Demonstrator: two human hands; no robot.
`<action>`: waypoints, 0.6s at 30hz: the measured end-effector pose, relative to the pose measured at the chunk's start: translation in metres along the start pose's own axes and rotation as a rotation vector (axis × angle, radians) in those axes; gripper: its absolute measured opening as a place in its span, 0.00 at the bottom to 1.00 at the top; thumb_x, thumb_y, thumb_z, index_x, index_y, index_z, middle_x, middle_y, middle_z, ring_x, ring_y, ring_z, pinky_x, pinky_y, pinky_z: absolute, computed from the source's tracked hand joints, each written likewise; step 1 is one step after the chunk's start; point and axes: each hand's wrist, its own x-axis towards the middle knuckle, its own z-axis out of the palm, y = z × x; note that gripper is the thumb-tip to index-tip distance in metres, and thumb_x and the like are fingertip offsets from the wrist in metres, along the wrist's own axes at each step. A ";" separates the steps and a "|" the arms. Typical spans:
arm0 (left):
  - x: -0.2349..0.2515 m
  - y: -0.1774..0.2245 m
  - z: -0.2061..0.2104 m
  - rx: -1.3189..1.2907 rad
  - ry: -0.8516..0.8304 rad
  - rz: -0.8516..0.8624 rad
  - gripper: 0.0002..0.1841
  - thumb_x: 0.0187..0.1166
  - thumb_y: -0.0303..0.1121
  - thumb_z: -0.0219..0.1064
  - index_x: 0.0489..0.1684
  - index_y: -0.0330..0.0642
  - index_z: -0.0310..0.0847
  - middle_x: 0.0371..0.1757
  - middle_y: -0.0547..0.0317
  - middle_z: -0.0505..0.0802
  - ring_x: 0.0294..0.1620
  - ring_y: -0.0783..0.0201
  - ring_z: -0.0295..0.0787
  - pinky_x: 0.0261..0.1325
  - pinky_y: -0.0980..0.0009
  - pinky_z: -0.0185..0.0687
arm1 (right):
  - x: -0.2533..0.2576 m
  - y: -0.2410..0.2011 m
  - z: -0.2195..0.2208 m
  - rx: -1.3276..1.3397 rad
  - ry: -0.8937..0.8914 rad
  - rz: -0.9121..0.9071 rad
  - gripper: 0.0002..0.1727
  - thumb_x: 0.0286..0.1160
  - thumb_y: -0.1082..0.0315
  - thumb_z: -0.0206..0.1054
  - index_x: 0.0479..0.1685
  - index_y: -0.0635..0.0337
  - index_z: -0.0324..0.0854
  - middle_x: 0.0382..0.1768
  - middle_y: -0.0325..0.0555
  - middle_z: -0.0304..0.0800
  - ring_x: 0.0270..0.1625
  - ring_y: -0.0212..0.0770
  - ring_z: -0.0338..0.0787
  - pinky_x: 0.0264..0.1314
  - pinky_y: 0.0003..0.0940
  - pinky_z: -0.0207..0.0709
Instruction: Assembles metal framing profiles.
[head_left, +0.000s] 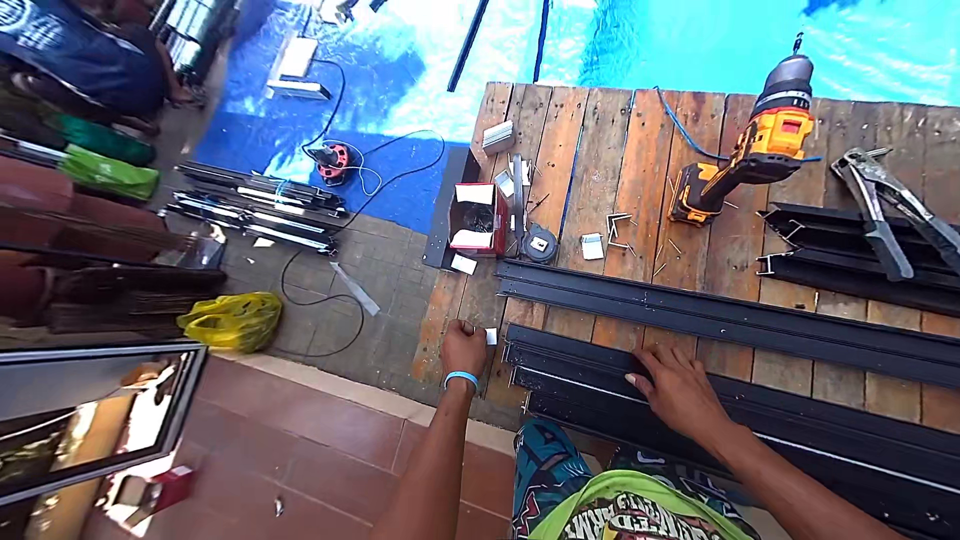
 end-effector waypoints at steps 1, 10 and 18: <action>0.003 -0.002 0.000 -0.051 -0.013 -0.007 0.10 0.80 0.35 0.70 0.46 0.37 0.81 0.34 0.44 0.93 0.34 0.47 0.94 0.42 0.43 0.90 | 0.000 0.002 0.008 0.005 0.053 0.017 0.26 0.84 0.43 0.61 0.74 0.43 0.83 0.68 0.49 0.85 0.73 0.57 0.80 0.71 0.61 0.73; 0.012 -0.015 -0.003 -0.566 -0.162 -0.022 0.11 0.79 0.23 0.72 0.52 0.35 0.75 0.41 0.48 0.93 0.34 0.54 0.97 0.38 0.55 0.98 | 0.003 0.019 0.033 0.142 0.262 0.098 0.23 0.77 0.38 0.62 0.58 0.38 0.92 0.54 0.42 0.90 0.61 0.53 0.86 0.58 0.64 0.76; 0.020 -0.023 -0.008 -0.513 -0.371 -0.018 0.12 0.75 0.24 0.76 0.50 0.36 0.80 0.44 0.49 0.94 0.38 0.53 0.97 0.43 0.54 0.98 | 0.018 0.008 0.033 0.122 0.325 0.066 0.12 0.80 0.55 0.67 0.44 0.46 0.95 0.48 0.43 0.93 0.56 0.52 0.89 0.57 0.62 0.76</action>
